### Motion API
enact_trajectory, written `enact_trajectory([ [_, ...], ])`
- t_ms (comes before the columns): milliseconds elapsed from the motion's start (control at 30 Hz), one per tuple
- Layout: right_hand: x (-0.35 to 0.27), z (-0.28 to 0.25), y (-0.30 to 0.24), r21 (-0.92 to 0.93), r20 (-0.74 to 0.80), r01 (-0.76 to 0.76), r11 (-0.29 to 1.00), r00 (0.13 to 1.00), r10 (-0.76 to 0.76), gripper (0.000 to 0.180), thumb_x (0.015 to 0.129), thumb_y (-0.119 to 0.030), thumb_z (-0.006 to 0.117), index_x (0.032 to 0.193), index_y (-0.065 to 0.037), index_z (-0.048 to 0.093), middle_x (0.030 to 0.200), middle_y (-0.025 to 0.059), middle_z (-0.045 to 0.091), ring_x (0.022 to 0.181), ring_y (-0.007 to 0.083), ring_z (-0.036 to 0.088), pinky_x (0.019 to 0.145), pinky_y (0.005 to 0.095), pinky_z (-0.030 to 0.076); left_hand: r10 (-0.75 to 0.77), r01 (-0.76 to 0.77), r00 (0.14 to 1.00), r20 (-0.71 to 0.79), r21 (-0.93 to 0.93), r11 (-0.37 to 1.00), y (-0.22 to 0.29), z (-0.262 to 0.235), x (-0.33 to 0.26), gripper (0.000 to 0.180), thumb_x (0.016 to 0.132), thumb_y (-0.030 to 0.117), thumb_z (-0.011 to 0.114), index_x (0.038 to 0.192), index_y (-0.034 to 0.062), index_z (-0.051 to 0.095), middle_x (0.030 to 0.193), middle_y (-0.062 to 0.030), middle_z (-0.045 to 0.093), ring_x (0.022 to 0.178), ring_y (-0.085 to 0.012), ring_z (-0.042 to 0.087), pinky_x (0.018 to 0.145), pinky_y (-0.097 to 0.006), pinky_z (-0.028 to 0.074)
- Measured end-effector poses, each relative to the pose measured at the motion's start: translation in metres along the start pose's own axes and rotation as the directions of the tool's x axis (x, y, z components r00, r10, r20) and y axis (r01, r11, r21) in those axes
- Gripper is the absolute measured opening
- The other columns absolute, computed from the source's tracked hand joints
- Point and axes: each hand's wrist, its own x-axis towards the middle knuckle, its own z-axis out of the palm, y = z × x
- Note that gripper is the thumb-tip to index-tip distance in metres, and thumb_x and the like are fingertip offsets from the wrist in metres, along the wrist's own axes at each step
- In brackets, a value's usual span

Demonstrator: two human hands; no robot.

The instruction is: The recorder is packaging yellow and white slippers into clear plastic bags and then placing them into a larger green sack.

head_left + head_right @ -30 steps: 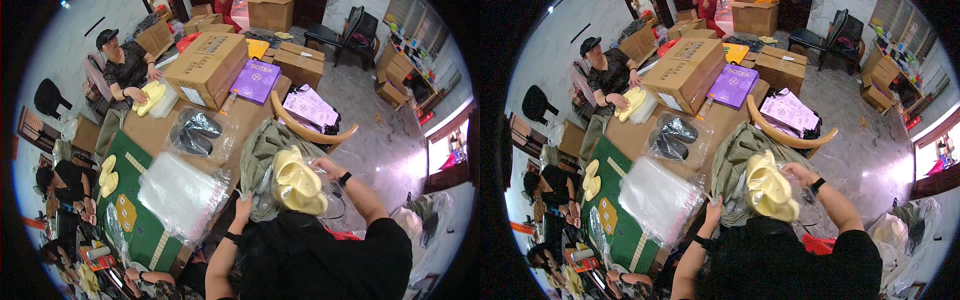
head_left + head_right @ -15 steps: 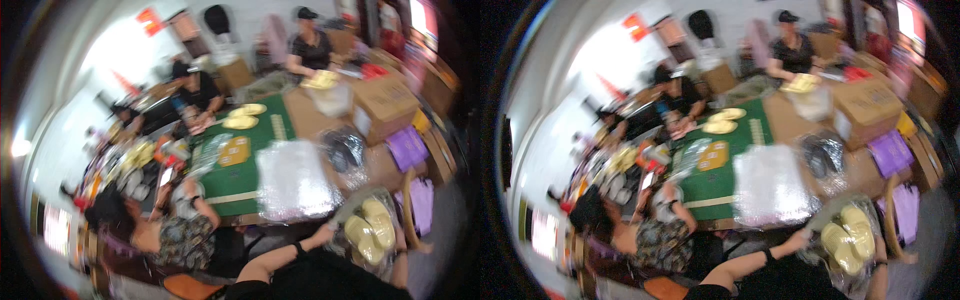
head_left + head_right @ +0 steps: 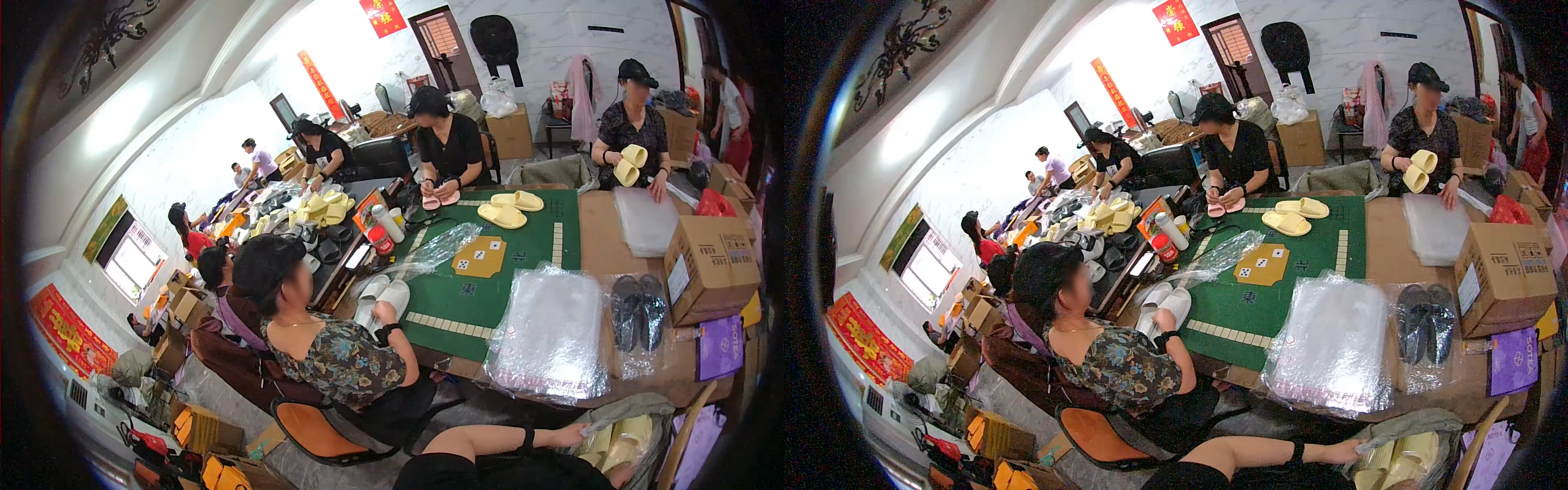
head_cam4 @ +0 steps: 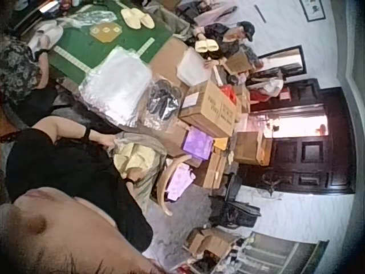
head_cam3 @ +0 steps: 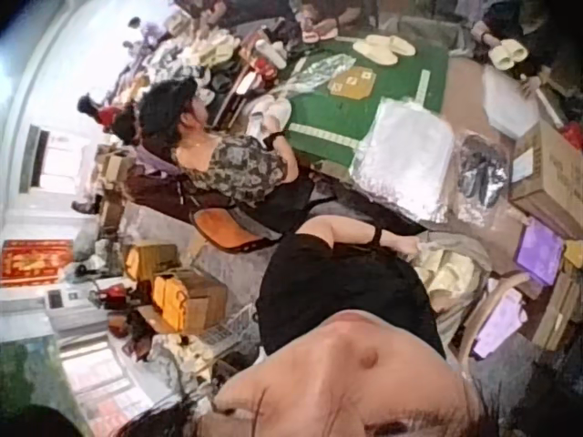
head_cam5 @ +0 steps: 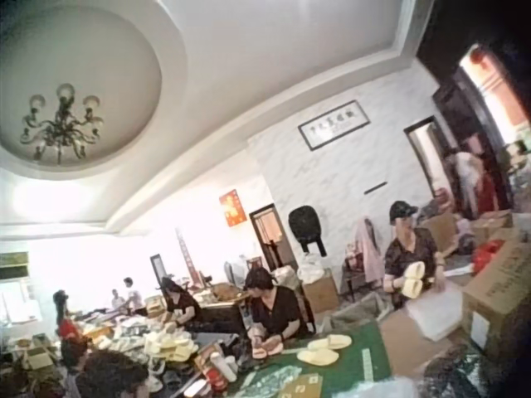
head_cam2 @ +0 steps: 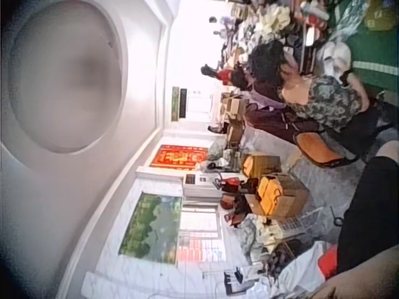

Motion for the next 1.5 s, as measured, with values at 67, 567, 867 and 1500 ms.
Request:
enact_trajectory([
  [67,0.005,0.005,0.017,-0.168,-0.046,-0.080,0.983,0.996,0.073,0.031,0.081,-0.025,0.053,0.100,-0.001,0.057,0.098,0.0159,0.059,0.089,0.0311,0.057,0.066,0.0471,0.045,-0.059,0.058,0.994,0.088,0.017,0.998,-0.001,-0.001,0.009,0.037,0.088,0.024,0.040,0.119,0.0026,0.041,0.106,-0.0184,0.054,0.094,-0.0265,0.050,0.084,-0.036,0.038],
  [567,-0.016,0.026,-0.042,-0.519,-0.375,-0.325,0.791,0.918,0.131,0.035,0.080,-0.025,0.054,0.104,0.001,0.052,0.099,0.0180,0.058,0.089,0.0326,0.056,0.067,0.0473,0.044,-0.097,0.090,0.992,0.082,0.084,0.992,0.029,-0.011,-0.003,0.035,0.089,0.022,0.038,0.117,0.0017,0.042,0.110,-0.0204,0.051,0.101,-0.0316,0.048,0.087,-0.037,0.036],
  [867,-0.050,0.033,-0.066,-0.288,-0.516,-0.276,0.917,0.851,0.094,0.056,0.080,-0.028,0.056,0.119,0.006,0.037,0.104,0.0224,0.055,0.093,0.0336,0.055,0.076,0.0414,0.044,-0.129,0.111,0.989,0.069,0.227,0.968,0.008,-0.009,0.000,0.035,0.087,0.027,0.039,0.109,0.0001,0.044,0.104,-0.0247,0.053,0.099,-0.0381,0.050,0.083,-0.042,0.038],
  [1500,0.004,0.065,-0.024,-0.361,-0.470,0.277,0.890,0.771,-0.430,0.046,0.074,-0.018,0.064,0.110,-0.001,0.040,0.078,0.0158,0.048,0.067,0.0297,0.048,0.071,0.0343,0.044,-0.169,0.152,0.983,0.070,0.203,0.967,0.022,-0.009,-0.014,0.029,0.087,0.019,0.040,0.108,-0.0008,0.045,0.104,-0.0216,0.053,0.097,-0.0351,0.048,0.085,-0.039,0.037],
])
